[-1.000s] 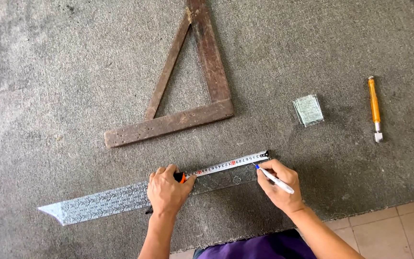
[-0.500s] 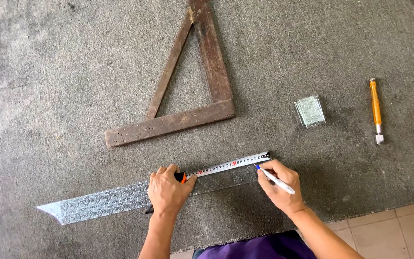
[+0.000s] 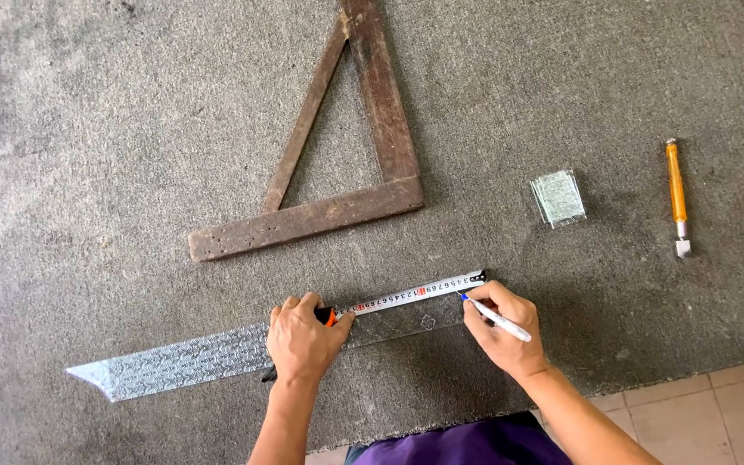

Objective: Measuring and marking a glass strip using a tape measure, pen, and wooden square on a workshop table.

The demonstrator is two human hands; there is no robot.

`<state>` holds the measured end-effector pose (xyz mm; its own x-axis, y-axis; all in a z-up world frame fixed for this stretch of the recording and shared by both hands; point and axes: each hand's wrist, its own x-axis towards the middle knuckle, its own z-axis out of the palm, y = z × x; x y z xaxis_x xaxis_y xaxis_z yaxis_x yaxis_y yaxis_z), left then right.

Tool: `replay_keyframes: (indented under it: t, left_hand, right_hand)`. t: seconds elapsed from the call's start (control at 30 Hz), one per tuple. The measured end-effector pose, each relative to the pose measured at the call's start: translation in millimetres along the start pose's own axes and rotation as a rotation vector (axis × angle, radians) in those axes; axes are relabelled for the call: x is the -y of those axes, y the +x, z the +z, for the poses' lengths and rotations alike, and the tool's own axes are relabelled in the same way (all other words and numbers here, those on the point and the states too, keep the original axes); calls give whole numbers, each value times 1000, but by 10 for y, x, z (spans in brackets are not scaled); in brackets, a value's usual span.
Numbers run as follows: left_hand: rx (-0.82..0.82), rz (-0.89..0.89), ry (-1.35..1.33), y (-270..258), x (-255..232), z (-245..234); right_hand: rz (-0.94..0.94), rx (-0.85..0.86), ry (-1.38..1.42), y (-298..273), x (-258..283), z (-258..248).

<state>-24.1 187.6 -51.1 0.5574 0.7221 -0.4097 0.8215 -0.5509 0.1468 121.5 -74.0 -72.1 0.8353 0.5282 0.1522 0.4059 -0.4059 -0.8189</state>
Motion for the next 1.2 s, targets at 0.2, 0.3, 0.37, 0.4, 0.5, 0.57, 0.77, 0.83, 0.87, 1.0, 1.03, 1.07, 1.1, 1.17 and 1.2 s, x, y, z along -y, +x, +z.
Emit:
replay_keyframes:
  t: [0.2, 0.3, 0.37, 0.4, 0.5, 0.57, 0.77, 0.83, 0.87, 1.0, 1.03, 1.07, 1.1, 1.17, 1.2]
  left_hand:
    - [21, -14, 4, -28, -47, -44]
    - [35, -28, 2, -16, -63, -72]
    - [38, -27, 3, -23, -55, -59]
    - [26, -7, -11, -24, -46, -51]
    - [21, 45, -58, -95, 8, -6]
    - [29, 80, -92, -185, 17, 22]
    - [40, -10, -80, -466, 114, 171]
    - [26, -17, -68, -489, 122, 207]
    - [26, -18, -66, -490, 125, 200]
    - [-14, -15, -74, -473, 117, 192]
    - [-22, -6, -84, -457, 112, 192]
    - [-22, -5, -83, -445, 124, 199]
    - [-16, 0, -88, -440, 131, 209]
    - [-12, 6, -92, -434, 112, 187]
    - [2, -11, -91, -435, 88, 156]
  right_hand:
    - [70, 18, 70, -86, 57, -151]
    - [136, -42, 65, -204, 119, -303]
    - [183, -86, 43, -339, 113, -380]
    - [250, -93, 61, -414, 75, -392]
    - [315, -93, 51, -628, 71, -434]
    - [316, -89, 20, -723, 78, -445]
    - [141, -66, 48, -834, 154, -339]
    - [137, -56, 63, -820, 184, -289]
    - [137, -56, 65, -814, 185, -263]
    - [83, -60, 66, -719, 192, -195]
    - [58, -69, 65, -680, 196, -181]
    - [58, -69, 65, -662, 166, -145]
    - [42, -76, 55, -647, 136, -118]
    - [25, -82, 45, -611, 103, -83]
    - [15, -88, 38, -591, 103, -73]
